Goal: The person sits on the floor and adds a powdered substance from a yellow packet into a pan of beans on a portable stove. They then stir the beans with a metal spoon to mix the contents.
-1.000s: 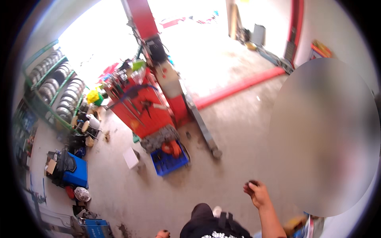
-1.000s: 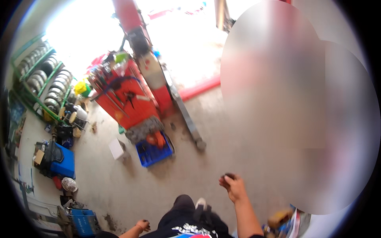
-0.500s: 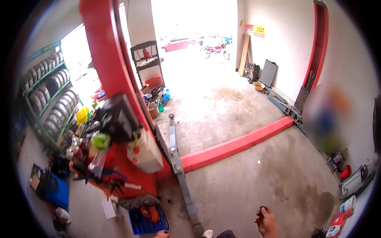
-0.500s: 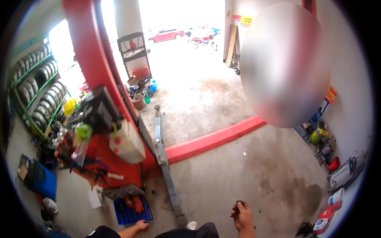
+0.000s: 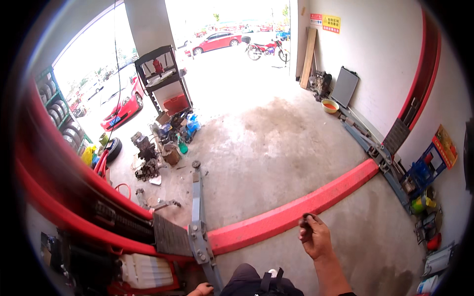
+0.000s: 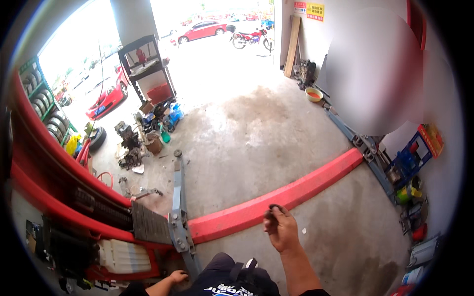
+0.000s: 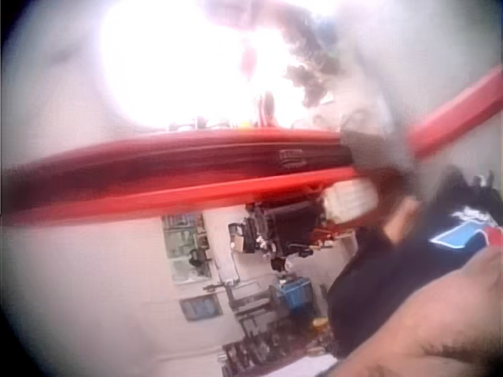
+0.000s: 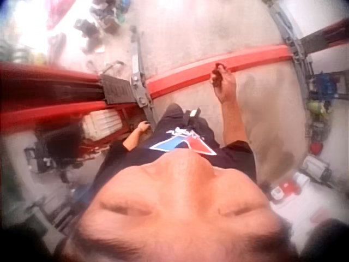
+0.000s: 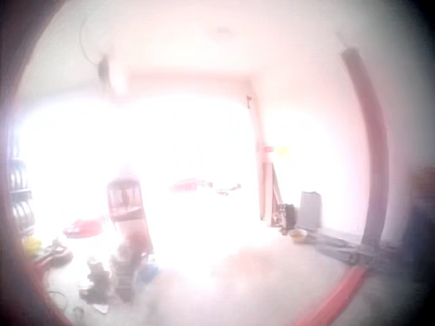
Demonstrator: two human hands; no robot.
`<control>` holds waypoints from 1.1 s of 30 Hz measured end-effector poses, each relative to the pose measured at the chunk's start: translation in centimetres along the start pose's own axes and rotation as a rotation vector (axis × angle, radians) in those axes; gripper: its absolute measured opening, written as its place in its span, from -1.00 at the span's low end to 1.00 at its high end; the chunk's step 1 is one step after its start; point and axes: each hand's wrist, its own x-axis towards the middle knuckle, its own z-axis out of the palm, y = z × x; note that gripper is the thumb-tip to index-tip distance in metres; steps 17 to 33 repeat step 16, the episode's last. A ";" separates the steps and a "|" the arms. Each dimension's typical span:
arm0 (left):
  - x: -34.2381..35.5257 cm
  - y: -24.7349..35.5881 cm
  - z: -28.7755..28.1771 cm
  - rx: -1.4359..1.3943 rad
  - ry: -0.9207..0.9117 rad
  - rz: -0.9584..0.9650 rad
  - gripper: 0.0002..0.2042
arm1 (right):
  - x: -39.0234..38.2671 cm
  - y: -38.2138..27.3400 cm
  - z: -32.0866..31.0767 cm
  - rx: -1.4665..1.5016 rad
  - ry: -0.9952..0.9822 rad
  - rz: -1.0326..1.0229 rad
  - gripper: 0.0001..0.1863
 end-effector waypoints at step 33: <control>34.3 53.2 -45.4 -0.461 0.235 0.021 -0.61 | 53.0 -26.8 36.8 -0.691 -0.471 -0.967 -0.56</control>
